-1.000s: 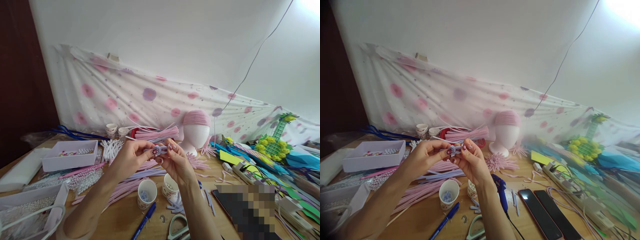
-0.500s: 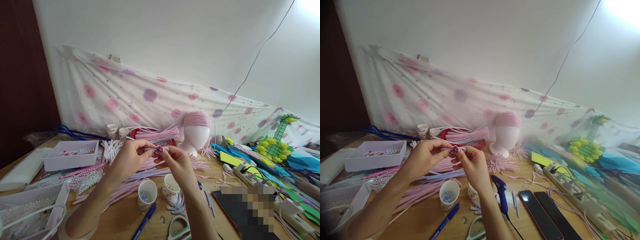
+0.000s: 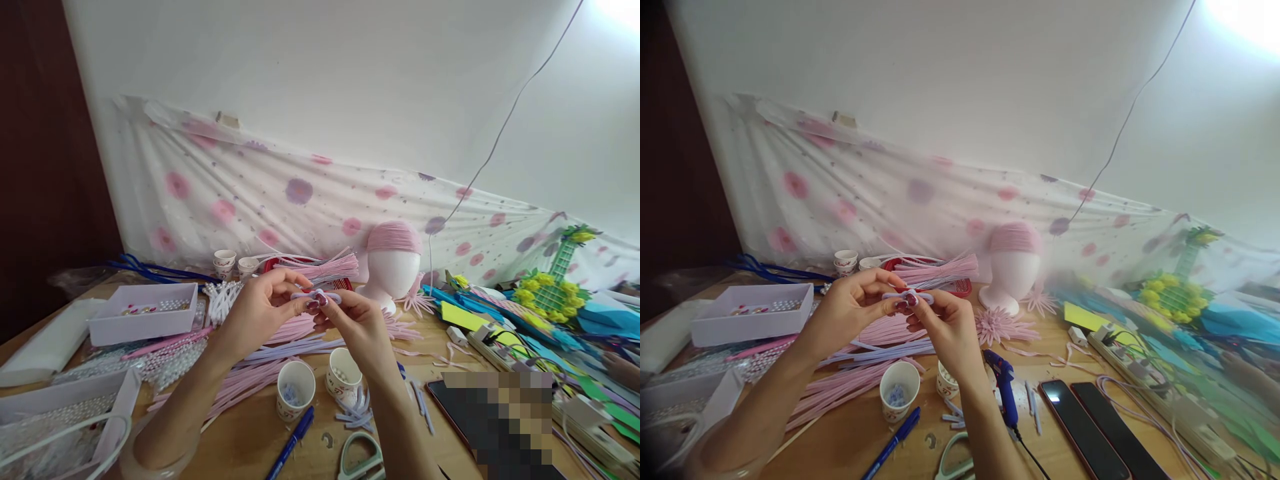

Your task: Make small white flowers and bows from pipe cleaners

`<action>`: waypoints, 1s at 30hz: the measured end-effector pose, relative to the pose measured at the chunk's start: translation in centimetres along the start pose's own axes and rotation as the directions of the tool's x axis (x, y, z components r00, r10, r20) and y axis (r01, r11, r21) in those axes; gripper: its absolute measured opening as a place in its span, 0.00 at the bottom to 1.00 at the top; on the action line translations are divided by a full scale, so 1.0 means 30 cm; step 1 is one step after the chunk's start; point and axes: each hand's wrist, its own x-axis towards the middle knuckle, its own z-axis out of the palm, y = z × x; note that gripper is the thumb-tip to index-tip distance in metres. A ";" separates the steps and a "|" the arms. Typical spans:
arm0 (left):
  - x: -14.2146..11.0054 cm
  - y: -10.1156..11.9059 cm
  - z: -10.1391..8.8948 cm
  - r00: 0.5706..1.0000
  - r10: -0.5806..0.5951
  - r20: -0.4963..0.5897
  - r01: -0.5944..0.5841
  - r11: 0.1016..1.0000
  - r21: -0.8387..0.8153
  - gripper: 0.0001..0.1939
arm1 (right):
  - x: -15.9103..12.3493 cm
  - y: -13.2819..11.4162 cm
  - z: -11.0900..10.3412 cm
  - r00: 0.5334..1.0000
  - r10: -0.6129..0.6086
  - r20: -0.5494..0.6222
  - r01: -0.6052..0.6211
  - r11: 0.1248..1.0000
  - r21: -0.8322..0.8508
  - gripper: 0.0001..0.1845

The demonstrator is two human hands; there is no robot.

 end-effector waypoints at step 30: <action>-0.035 0.013 0.087 0.948 0.027 -0.317 -0.043 0.998 -0.045 0.07 | 0.002 -0.007 -0.010 0.997 -0.001 -0.079 0.005 0.999 0.047 0.17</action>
